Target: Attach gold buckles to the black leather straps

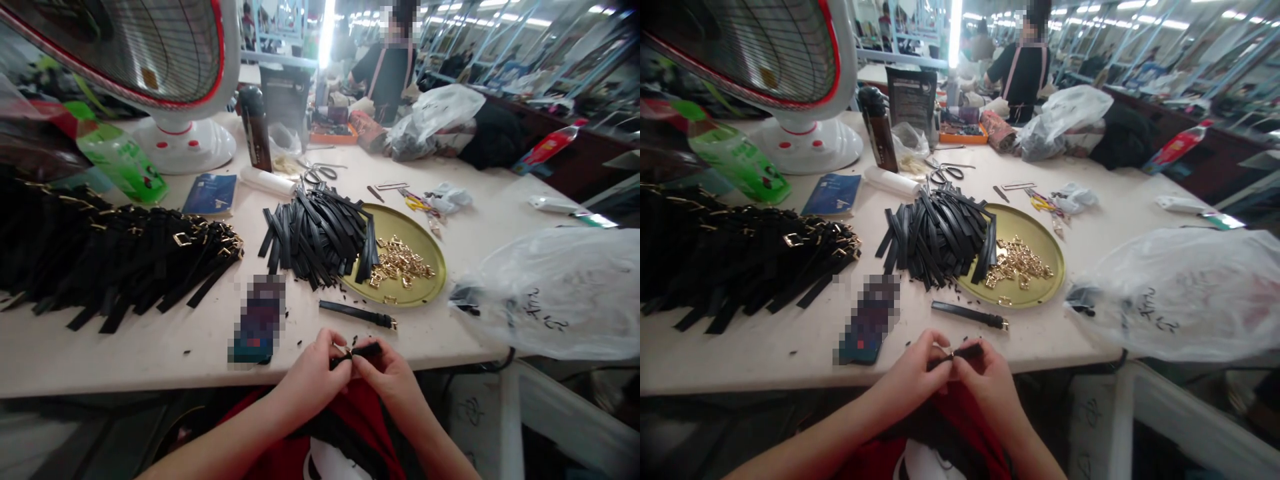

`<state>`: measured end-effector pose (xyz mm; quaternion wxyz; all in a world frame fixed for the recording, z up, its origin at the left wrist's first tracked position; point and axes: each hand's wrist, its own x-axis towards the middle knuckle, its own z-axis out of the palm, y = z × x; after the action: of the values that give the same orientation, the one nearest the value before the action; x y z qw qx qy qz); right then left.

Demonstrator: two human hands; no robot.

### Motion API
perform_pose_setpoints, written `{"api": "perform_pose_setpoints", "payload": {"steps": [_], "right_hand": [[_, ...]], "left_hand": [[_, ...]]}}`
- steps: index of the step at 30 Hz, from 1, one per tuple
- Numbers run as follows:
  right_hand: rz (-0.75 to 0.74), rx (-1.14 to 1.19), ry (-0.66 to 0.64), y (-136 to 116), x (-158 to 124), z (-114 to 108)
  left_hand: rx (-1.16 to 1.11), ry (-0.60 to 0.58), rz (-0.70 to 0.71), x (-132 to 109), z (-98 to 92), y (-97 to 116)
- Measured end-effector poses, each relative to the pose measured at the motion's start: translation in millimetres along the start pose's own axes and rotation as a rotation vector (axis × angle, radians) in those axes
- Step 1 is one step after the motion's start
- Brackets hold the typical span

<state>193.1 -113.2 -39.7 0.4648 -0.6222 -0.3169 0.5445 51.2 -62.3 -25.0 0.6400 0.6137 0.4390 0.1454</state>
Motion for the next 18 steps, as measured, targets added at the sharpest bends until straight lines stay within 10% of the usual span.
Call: {"api": "perform_pose_setpoints", "payload": {"steps": [8, 18], "right_hand": [[-0.259, -0.382, 0.190, 8.6, -13.5, -1.4], [0.088, 0.301, -0.162, 17.6, -7.5, -8.2]], "left_hand": [[0.055, -0.091, -0.002, -11.6, 3.1, 2.3], [0.100, -0.088, -0.057, -11.8, -1.3, 5.0]]}}
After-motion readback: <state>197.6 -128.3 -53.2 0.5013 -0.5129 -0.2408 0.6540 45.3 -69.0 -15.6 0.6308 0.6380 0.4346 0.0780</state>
